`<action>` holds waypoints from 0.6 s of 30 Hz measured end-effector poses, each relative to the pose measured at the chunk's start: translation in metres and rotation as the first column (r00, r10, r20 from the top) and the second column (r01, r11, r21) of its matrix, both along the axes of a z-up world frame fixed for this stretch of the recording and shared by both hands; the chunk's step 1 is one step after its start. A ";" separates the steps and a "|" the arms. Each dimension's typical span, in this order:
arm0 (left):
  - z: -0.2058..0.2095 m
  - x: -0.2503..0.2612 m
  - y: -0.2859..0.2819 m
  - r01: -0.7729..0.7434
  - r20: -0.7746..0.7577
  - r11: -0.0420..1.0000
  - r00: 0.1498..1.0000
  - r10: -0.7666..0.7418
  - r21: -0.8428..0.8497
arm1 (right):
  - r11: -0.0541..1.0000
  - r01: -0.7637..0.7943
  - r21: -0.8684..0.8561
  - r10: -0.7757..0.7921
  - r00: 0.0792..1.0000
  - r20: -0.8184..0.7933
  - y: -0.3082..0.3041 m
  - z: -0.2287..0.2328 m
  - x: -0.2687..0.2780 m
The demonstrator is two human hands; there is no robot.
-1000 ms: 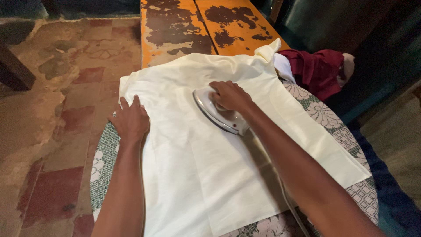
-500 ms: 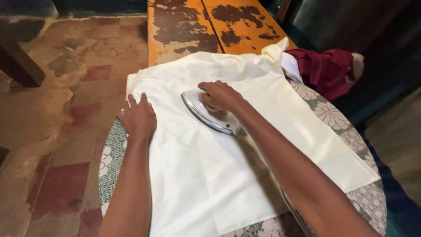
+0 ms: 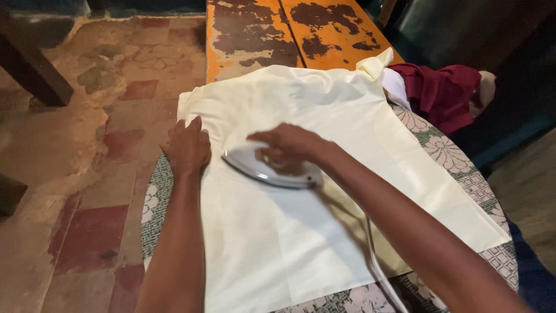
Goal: The person irons a white shirt laid out on a patterned tablecloth. They use a white electric iron to smooth the fabric, moving it back and forth across the body and sleeves while occasionally adjusting the shirt with their left hand.
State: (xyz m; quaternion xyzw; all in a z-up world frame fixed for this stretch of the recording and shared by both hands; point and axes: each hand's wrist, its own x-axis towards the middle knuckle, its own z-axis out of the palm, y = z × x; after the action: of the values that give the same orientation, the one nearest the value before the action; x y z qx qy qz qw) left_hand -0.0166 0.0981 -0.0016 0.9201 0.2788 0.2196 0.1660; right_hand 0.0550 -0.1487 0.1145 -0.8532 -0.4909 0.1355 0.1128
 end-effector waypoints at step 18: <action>0.009 0.005 -0.044 0.167 0.027 0.930 0.982 -0.185 0.329 | 0.762 0.570 -0.309 -0.605 0.796 -0.021 -0.145 0.018 -0.089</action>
State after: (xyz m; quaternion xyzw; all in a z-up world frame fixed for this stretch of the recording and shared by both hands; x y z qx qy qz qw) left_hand -0.0113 0.0541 0.0071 0.9494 0.1504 0.2729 0.0389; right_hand -0.0338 -0.2939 0.1321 -0.9612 -0.1659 0.2135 0.0540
